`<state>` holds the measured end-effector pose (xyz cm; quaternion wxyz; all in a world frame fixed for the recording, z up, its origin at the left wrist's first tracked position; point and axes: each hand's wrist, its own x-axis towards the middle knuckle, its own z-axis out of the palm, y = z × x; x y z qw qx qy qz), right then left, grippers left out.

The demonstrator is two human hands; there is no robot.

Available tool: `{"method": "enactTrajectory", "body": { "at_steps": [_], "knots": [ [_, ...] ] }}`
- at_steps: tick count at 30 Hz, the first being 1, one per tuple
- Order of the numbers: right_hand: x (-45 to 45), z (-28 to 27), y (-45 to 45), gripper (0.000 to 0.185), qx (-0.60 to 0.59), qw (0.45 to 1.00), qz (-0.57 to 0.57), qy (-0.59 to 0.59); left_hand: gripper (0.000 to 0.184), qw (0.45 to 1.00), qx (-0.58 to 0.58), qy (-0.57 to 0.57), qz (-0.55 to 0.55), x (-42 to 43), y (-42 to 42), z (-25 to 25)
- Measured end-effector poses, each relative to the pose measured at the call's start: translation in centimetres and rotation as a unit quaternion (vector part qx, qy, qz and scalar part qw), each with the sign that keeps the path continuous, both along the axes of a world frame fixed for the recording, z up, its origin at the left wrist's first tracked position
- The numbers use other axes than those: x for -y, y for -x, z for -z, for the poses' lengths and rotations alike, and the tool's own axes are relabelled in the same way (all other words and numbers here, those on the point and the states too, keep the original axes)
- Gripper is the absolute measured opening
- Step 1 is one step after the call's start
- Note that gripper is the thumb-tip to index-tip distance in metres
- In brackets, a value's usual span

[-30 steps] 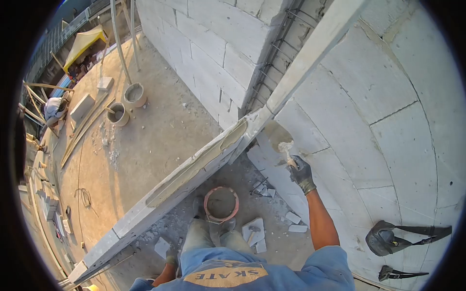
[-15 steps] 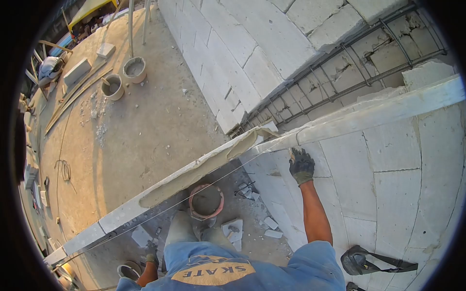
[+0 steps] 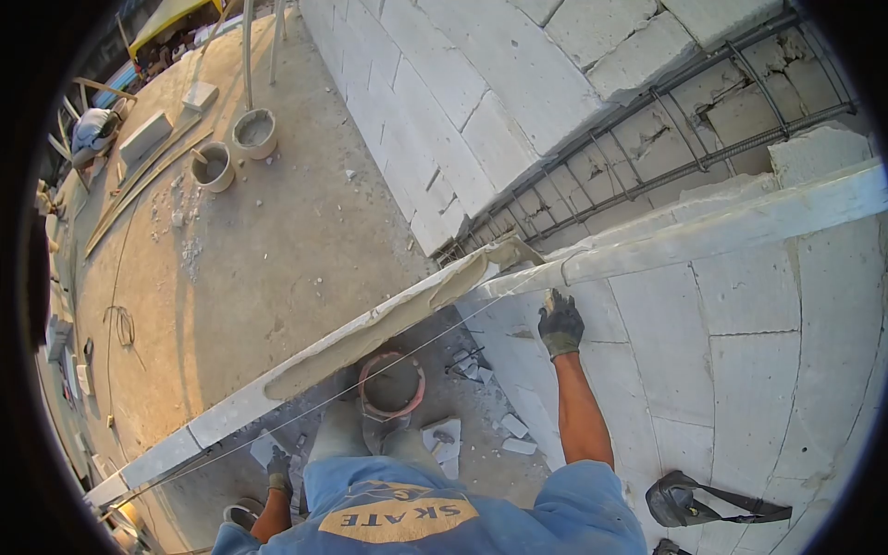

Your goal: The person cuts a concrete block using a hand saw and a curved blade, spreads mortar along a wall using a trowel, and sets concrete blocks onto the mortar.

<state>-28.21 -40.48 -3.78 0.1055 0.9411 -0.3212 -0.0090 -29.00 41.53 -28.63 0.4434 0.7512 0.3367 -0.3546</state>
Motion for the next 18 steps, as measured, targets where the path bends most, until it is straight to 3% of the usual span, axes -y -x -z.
{"method": "enactTrajectory", "body": {
  "at_steps": [4,6,8,10,12,13,15,18],
  "knots": [
    [-1.3,-2.1,0.1,0.054,0.058,0.998,-0.028,-0.019,0.061,1.000,-0.001,-0.018,0.019,-1.2,0.4,1.9],
    [-2.0,-4.1,-0.6,0.051,0.025,0.999,-0.027,-0.021,0.056,0.988,0.054,-0.061,0.128,-2.0,1.1,3.1],
    [-2.0,-5.0,-1.4,0.049,-0.007,0.999,-0.023,-0.022,0.054,0.996,0.012,-0.043,0.081,-1.4,0.6,1.8],
    [-1.8,-5.2,-1.8,0.046,-0.013,0.996,-0.056,0.067,0.053,0.999,-0.032,-0.027,0.035,-1.4,0.8,1.7],
    [-1.2,-5.5,-2.4,0.044,-0.028,0.996,-0.051,0.062,0.054,0.979,0.048,-0.056,0.189,-2.3,1.2,2.8],
    [-0.8,-5.6,-2.8,0.041,-0.041,0.996,-0.048,0.058,0.054,0.979,0.047,-0.057,0.190,-2.0,1.1,2.1],
    [0.5,-5.0,-3.4,0.039,-0.065,0.997,-0.038,0.032,0.054,0.999,0.003,0.006,0.043,-1.1,0.8,0.8],
    [1.1,-4.7,-3.3,0.038,-0.104,0.994,-0.024,0.000,0.056,0.991,0.046,-0.038,0.117,-2.4,1.7,3.3]
  ]
}}
